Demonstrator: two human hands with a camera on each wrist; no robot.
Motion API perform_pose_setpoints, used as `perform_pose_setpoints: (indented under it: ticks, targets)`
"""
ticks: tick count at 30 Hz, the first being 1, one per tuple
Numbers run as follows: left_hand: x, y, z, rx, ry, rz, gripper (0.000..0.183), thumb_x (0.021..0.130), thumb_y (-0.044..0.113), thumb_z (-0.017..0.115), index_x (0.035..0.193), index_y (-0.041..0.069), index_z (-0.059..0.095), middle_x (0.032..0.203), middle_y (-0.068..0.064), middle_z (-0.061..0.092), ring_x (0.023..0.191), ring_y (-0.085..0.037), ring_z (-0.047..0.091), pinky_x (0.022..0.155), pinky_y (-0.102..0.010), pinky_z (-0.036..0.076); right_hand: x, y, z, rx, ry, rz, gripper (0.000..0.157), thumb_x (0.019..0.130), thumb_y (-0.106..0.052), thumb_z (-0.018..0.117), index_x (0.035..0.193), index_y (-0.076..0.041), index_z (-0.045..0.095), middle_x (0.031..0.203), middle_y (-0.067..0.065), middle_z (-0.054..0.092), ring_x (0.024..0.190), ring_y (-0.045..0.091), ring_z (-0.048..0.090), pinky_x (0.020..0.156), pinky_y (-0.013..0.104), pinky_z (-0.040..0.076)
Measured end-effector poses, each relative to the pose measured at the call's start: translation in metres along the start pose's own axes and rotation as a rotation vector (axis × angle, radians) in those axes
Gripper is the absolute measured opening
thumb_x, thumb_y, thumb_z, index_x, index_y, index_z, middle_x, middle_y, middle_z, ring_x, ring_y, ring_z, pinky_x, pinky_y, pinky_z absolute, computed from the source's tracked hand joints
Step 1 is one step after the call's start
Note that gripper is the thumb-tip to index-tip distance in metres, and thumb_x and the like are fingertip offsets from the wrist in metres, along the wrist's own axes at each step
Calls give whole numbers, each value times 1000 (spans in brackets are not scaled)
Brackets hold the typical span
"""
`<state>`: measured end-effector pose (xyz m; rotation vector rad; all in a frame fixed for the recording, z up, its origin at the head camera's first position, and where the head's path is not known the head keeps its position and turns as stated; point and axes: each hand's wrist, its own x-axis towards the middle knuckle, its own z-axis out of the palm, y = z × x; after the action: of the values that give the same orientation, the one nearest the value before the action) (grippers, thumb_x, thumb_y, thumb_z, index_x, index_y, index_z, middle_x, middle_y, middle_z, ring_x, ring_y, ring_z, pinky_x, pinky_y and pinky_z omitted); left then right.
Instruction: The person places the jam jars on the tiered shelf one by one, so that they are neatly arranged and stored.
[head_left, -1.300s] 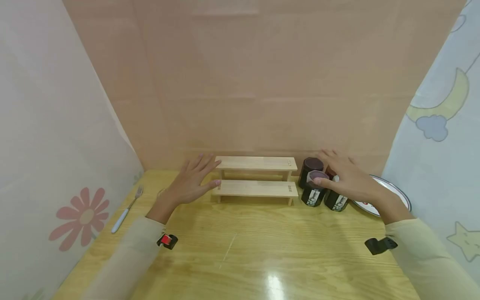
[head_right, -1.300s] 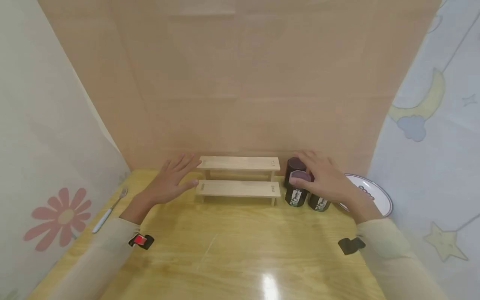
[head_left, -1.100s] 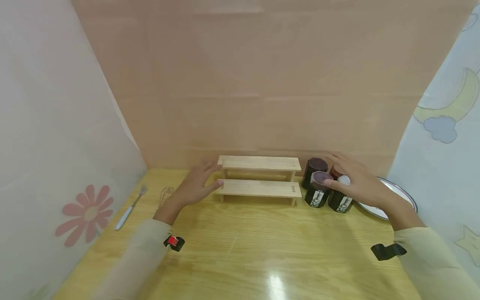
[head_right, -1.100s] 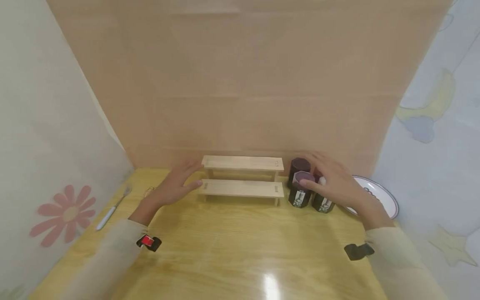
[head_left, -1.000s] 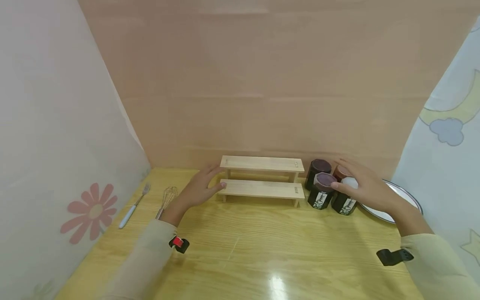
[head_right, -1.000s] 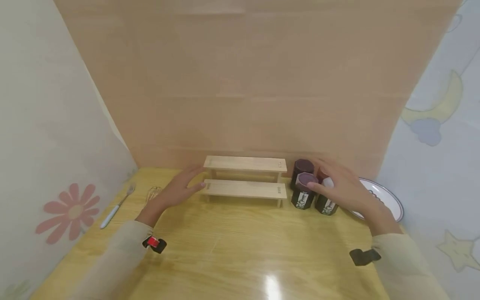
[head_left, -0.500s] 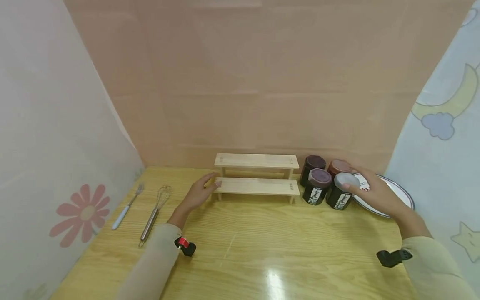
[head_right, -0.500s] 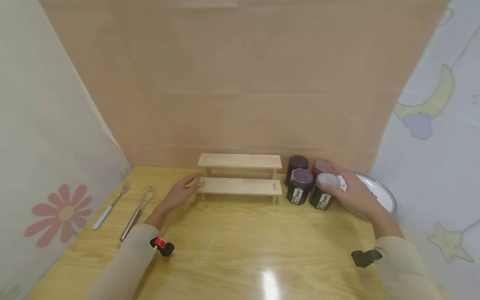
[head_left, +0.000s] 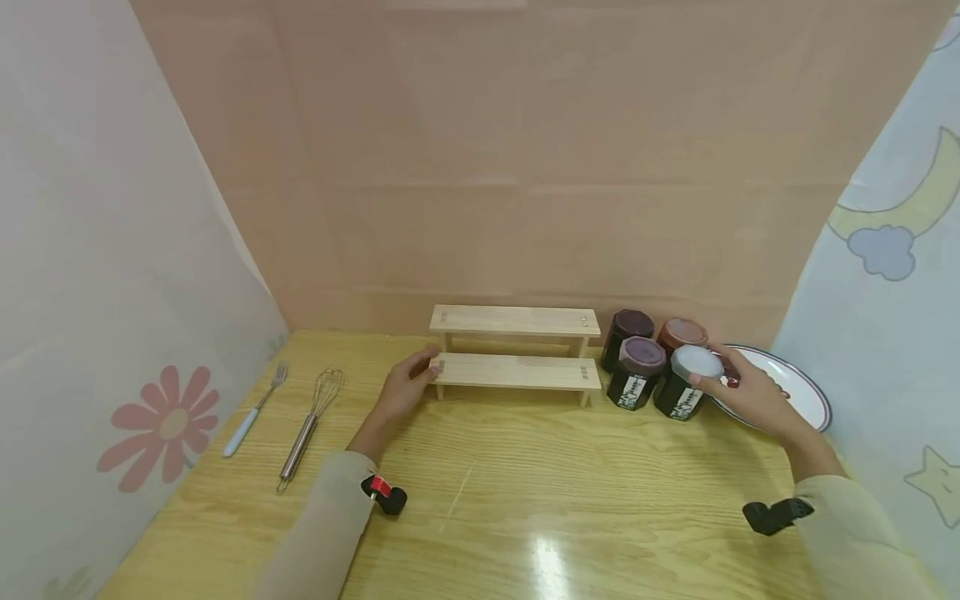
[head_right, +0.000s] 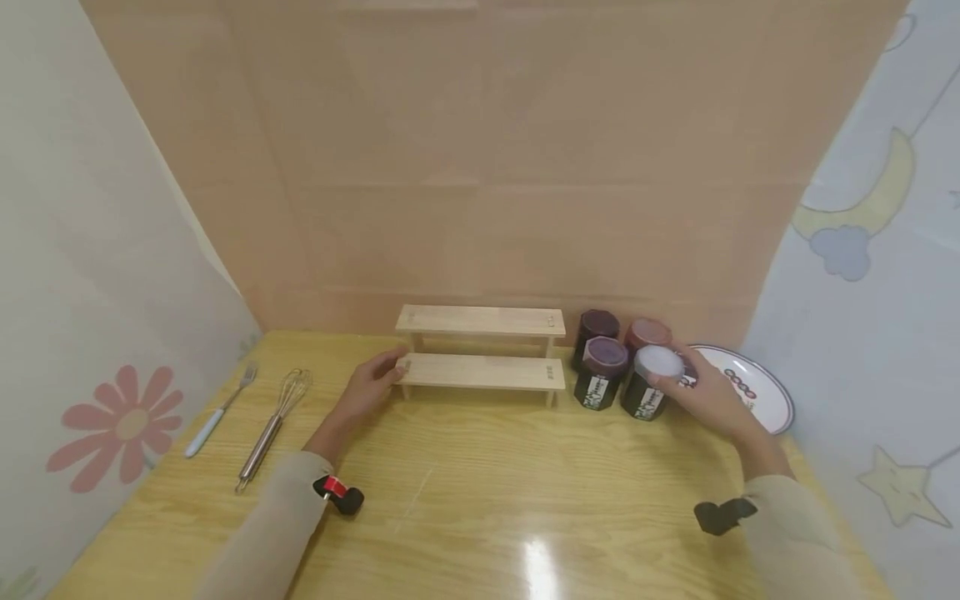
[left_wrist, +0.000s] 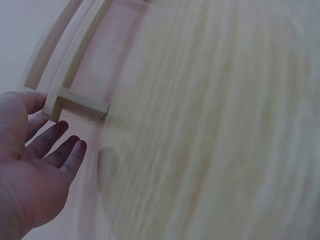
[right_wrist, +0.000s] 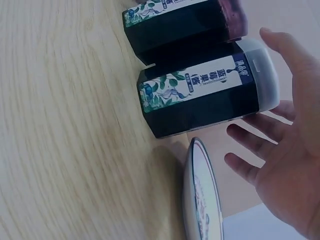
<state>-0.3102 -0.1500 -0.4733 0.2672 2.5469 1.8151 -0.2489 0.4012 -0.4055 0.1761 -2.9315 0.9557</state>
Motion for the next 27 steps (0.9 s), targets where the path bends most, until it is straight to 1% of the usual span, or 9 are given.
perform_pose_setpoints:
  ticks: [2, 4, 7, 10, 13, 15, 17, 25, 27]
  targets:
    - [0, -1, 1, -13, 9, 8, 47, 107, 22, 58, 151, 8, 52, 161, -11, 46, 150, -34, 42, 123, -51, 38, 0, 2, 2, 16, 5, -5, 85, 102, -45, 63, 164, -5, 21, 150, 37, 43, 129, 58, 51, 85, 35, 56]
    - [0, -2, 1, -31, 10, 17, 46, 107, 20, 58, 151, 7, 52, 161, -12, 47, 150, -33, 43, 123, -50, 39, 1, 4, 4, 41, 12, -11, 85, 101, -43, 65, 164, -4, 23, 149, 35, 45, 129, 56, 53, 77, 18, 52]
    - [0, -4, 1, -48, 6, 21, 45, 108, 19, 57, 151, 8, 53, 160, -11, 48, 149, -33, 44, 122, -50, 41, 2, 8, 6, 89, 19, -15, 84, 101, -40, 67, 163, -3, 24, 149, 35, 44, 132, 56, 51, 73, 6, 48]
    - [0, -7, 0, -61, -3, 17, 45, 108, 20, 56, 151, 10, 52, 159, -12, 48, 148, -34, 45, 121, -52, 42, 2, 10, 7, 108, 30, -11, 83, 100, -38, 68, 162, -3, 26, 149, 34, 45, 131, 48, 55, 74, 4, 48]
    - [0, -10, 0, -86, -12, 4, 46, 108, 22, 56, 152, 11, 51, 161, -13, 46, 150, -34, 43, 121, -52, 40, 3, 12, 9, 131, 35, -6, 81, 100, -38, 70, 161, -4, 29, 148, 30, 47, 122, 10, 61, 75, 4, 49]
    - [0, -12, 0, -114, -10, -7, 46, 108, 23, 56, 153, 12, 50, 162, -13, 45, 151, -33, 41, 123, -52, 39, 3, 13, 10, 141, 42, -5, 79, 99, -37, 71, 159, -5, 32, 148, 26, 48, 112, -14, 51, 75, 5, 50]
    - [0, -13, 1, -135, -2, -14, 47, 108, 23, 57, 153, 12, 50, 163, -12, 43, 153, -32, 39, 124, -51, 37, 4, 14, 11, 156, 49, -7, 76, 98, -36, 73, 156, -5, 35, 147, 23, 48, 104, -26, 40, 75, 6, 50]
    - [-1, -16, 3, -155, 30, -15, 43, 107, 27, 58, 149, 17, 55, 160, -8, 48, 151, -30, 42, 124, -49, 38, 1, 14, 14, 196, 59, -12, 71, 97, -31, 75, 151, -3, 38, 142, 21, 50, 102, -28, 43, 74, 10, 53]
    - [-1, -16, 5, -154, 44, -15, 42, 107, 27, 59, 147, 18, 57, 158, -8, 50, 149, -29, 45, 123, -49, 40, -1, 14, 14, 216, 57, -6, 72, 97, -31, 75, 152, -3, 38, 140, 16, 51, 103, -28, 43, 75, 9, 53]
